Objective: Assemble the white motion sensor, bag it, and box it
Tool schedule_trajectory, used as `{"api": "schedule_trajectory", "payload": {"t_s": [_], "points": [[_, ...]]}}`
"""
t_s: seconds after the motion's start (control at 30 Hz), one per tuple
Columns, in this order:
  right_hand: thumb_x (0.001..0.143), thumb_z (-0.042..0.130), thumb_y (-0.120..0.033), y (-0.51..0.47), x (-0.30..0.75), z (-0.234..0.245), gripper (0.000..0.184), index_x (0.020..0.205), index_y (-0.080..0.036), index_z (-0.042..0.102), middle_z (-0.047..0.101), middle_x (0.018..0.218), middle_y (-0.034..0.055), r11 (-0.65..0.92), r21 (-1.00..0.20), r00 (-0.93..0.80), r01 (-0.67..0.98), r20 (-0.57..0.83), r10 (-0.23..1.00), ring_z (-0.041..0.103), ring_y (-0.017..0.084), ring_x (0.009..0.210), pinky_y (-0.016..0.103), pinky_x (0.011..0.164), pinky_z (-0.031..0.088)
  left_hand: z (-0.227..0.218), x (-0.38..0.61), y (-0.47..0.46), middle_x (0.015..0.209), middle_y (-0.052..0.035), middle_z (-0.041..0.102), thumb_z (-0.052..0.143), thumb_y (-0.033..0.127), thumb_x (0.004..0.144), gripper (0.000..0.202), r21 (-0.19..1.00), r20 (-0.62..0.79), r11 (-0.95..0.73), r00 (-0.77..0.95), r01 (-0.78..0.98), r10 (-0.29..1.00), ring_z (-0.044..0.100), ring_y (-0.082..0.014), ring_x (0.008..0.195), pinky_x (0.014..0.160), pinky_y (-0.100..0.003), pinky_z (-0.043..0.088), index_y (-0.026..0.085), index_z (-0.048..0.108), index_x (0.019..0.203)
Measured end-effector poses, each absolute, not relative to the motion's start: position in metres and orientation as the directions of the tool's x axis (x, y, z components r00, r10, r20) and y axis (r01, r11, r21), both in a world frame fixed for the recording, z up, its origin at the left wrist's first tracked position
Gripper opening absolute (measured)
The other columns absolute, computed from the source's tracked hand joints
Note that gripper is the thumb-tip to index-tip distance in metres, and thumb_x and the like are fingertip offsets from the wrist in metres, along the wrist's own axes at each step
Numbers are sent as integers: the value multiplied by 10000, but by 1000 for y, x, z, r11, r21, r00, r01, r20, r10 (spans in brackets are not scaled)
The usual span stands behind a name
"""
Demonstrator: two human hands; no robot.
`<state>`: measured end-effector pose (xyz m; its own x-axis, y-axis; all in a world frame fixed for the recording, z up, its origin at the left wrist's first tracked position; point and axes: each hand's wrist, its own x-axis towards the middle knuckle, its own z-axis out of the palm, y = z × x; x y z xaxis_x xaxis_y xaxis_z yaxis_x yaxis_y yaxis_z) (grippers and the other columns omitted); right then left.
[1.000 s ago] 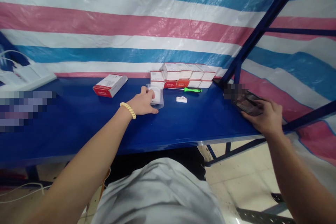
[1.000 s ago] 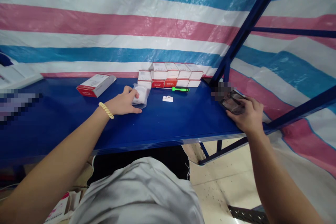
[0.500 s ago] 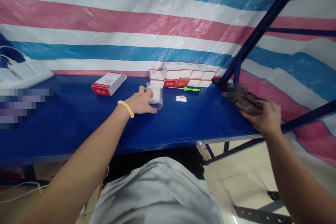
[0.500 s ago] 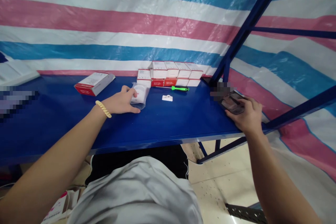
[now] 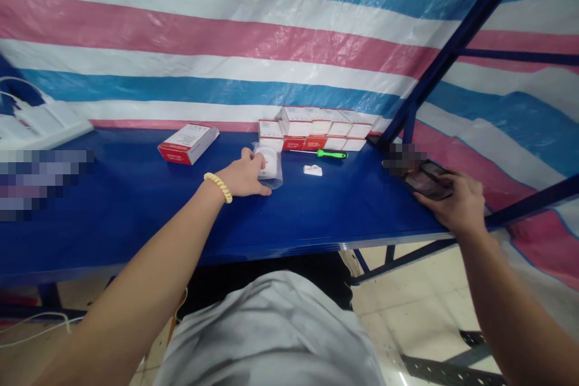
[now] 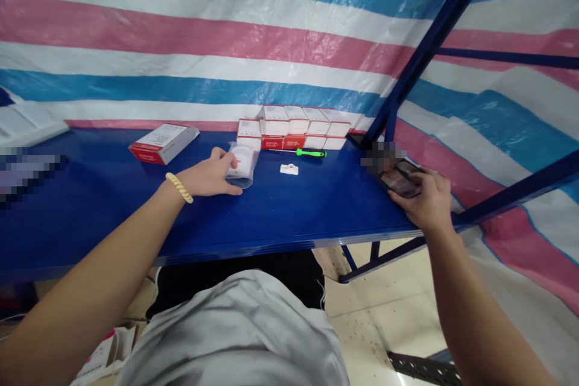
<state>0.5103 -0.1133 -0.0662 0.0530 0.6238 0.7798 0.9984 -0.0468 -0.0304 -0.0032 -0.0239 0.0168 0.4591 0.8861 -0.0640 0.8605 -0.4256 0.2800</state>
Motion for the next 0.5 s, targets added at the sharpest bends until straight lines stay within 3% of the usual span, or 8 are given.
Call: {"api": "schedule_trajectory", "payload": {"t_s": [0.5], "points": [[642, 675, -629, -114, 509, -67, 538, 919, -185, 552, 620, 1165, 167, -77, -70, 103, 995, 787, 608, 574, 340, 1080, 486, 925, 449, 20, -5, -24, 1284, -121, 367, 690, 621, 619, 764, 258, -106, -411, 449, 874, 887, 634, -271, 946, 895, -394, 502, 198, 439, 1203]]}}
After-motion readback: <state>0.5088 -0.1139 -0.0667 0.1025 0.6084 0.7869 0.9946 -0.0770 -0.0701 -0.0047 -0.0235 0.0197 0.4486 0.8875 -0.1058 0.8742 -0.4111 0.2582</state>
